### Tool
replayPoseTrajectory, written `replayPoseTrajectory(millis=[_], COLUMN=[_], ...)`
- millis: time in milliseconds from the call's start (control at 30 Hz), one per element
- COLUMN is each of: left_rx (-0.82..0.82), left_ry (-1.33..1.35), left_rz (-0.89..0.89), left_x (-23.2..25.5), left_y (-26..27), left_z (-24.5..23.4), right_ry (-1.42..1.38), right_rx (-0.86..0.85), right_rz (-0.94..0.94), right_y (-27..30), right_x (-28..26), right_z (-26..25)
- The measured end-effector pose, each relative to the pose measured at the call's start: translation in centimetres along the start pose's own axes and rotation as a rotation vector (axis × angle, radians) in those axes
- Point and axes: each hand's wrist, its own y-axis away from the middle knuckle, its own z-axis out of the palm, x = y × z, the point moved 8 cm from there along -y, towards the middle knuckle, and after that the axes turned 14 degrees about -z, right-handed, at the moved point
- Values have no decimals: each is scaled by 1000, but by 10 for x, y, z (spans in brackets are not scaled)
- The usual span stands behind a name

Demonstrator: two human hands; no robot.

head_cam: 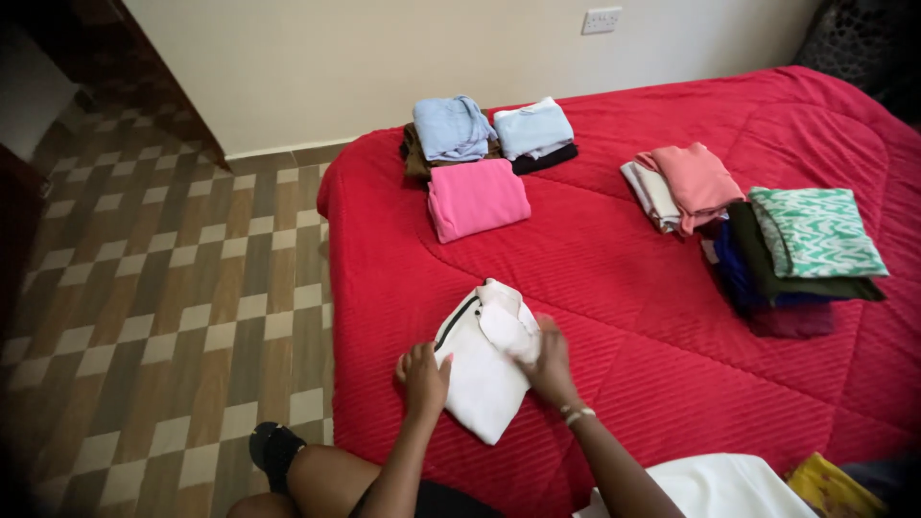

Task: Folding various items of clothing on a bed and organizing them into stacks.

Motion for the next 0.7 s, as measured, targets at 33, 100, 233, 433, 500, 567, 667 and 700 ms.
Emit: replayPoseTrajectory(millis=[33,100,233,433,500,567,667,700], left_rx=[79,158,114,73,61,-253,-428,-425], left_ry=[-44,-91,22,235,304,687,883,880], left_rz=[53,106,231,285,207,-218,-265,-269], left_x=[9,26,60,89,93,71,92,97], left_y=[3,10,31,64,60,43,33,30], left_z=[-10,-26,-25,20,14,25,-15,-31], right_ry=[2,0,-310,-1495,-2027,-2006,-2082,-2085], right_rx=[42,81,-31,-201,-65,326,331,328], right_rz=[181,364,731,906,917,793,811,815], right_y=[4,7,15,-7,-9,-12,-26,-33], right_x=[29,66,124,47,17,14,-25,-34], right_z=[3,8,33,63,80,87,75,67])
